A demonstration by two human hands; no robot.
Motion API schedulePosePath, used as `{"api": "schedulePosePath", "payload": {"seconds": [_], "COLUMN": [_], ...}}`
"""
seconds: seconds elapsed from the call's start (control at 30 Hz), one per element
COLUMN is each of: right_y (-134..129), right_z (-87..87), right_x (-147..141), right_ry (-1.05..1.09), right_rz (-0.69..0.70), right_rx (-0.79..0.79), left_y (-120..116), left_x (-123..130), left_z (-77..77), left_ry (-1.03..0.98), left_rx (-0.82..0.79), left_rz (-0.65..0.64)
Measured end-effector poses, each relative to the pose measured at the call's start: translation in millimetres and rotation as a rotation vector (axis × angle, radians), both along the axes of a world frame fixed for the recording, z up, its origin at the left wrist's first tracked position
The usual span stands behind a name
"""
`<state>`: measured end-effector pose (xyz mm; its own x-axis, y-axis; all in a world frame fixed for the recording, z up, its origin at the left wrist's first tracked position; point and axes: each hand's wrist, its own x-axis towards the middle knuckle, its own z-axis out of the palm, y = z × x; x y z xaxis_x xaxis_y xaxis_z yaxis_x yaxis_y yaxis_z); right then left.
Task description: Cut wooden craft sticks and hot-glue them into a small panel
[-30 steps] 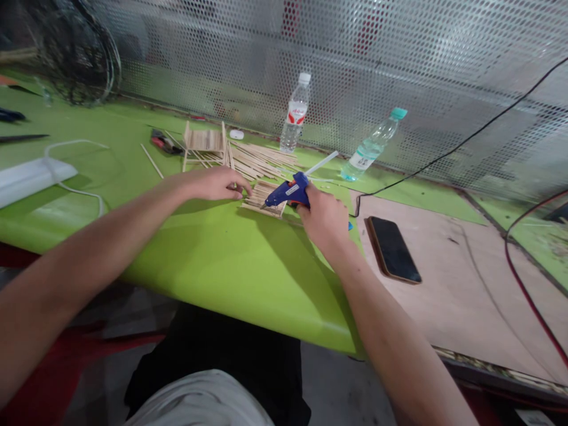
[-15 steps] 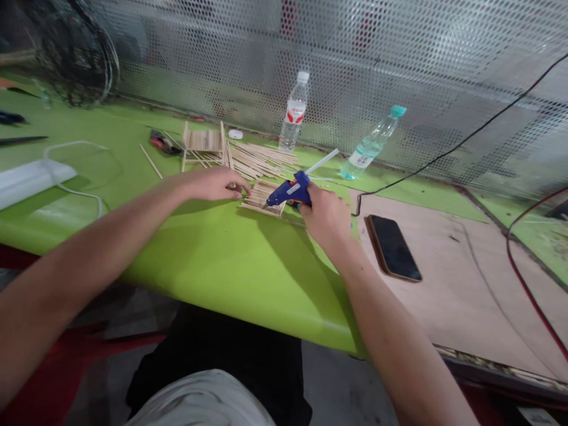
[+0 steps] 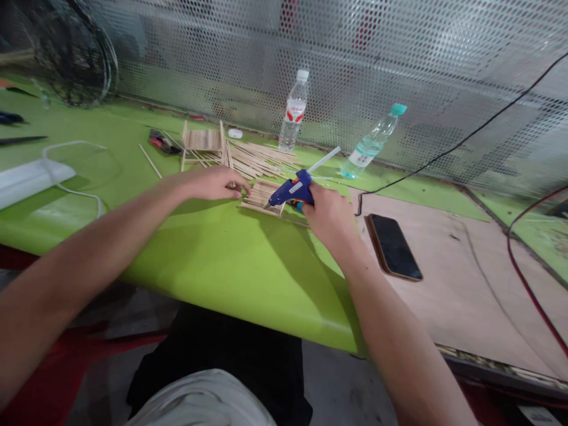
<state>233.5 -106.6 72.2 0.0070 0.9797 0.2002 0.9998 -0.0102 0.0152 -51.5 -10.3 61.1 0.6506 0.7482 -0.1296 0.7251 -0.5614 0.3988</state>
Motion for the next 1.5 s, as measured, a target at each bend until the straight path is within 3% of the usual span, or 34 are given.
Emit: {"api": "schedulePosePath", "payload": {"seconds": [1.5], "right_y": [-2.6], "right_z": [5.6], "right_x": [7.0], "right_ry": [-0.033], "right_rz": [-0.013], "right_rx": [0.007], "left_y": [-0.4], "left_x": [-0.5], "left_z": [0.7], "left_ry": [-0.002], "left_rx": [0.029], "left_rz": [-0.011]}}
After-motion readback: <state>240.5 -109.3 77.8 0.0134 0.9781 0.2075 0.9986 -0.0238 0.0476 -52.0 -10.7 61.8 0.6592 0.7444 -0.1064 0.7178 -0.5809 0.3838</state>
